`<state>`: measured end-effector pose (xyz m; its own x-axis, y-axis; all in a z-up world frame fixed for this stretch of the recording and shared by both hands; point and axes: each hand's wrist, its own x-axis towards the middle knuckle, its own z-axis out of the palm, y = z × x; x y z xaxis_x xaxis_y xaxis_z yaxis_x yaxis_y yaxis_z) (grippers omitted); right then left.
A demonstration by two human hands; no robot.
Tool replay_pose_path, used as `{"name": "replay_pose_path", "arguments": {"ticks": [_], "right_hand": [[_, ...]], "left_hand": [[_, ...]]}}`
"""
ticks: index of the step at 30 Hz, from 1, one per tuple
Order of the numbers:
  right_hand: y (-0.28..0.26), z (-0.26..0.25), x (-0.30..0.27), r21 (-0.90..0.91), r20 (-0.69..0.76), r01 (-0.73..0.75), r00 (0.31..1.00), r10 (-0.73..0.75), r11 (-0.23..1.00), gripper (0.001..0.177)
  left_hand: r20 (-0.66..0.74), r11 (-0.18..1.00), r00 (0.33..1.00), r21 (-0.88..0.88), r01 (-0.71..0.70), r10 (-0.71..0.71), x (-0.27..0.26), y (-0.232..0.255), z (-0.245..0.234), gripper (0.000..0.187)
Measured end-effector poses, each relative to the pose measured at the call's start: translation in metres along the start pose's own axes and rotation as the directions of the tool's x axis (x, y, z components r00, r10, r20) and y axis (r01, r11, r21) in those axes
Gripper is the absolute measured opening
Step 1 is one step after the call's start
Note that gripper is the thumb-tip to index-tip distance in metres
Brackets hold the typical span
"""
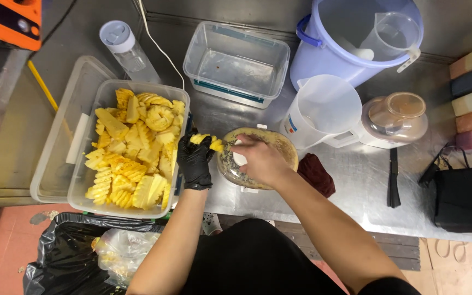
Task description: Preparing a pineapple-based drink by adding sliced pineapple and liquid ingredients to a blender container.
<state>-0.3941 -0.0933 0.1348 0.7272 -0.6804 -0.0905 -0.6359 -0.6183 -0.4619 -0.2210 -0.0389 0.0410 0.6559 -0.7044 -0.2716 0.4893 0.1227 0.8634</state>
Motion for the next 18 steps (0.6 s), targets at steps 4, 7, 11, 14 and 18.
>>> {"name": "replay_pose_path", "arguments": {"ticks": [4, 7, 11, 14, 18], "right_hand": [[-0.022, -0.071, -0.021, -0.082, -0.100, 0.081, 0.991, -0.089, 0.993, 0.053], [-0.030, -0.115, -0.051, 0.211, -0.348, 0.057, 0.937, 0.020, 0.976, 0.050], [-0.031, -0.122, -0.051, 0.196, -0.466, 0.065, 0.884, 0.035, 0.978, 0.052], [-0.025, -0.095, -0.040, 0.224, -0.417, 0.095, 0.909, 0.008, 0.970, 0.053], [-0.034, -0.073, -0.033, 0.202, -0.308, 0.150, 0.948, -0.082, 0.968, 0.051]], "left_hand": [[0.098, 0.986, 0.981, 0.004, -0.166, 0.165, -0.014, -0.011, 0.019, 0.057], [0.223, 0.937, 0.916, 0.032, -0.348, 0.333, -0.041, -0.024, 0.033, 0.059], [0.508, 0.458, 0.661, 0.477, -0.750, 0.553, -0.064, -0.001, 0.035, 0.053], [0.601, 0.200, 0.558, 0.558, -0.806, 0.572, -0.062, 0.009, 0.005, 0.046], [0.280, 0.017, 0.887, 0.951, -0.308, 0.368, 0.002, -0.073, -0.150, 0.014]]}}
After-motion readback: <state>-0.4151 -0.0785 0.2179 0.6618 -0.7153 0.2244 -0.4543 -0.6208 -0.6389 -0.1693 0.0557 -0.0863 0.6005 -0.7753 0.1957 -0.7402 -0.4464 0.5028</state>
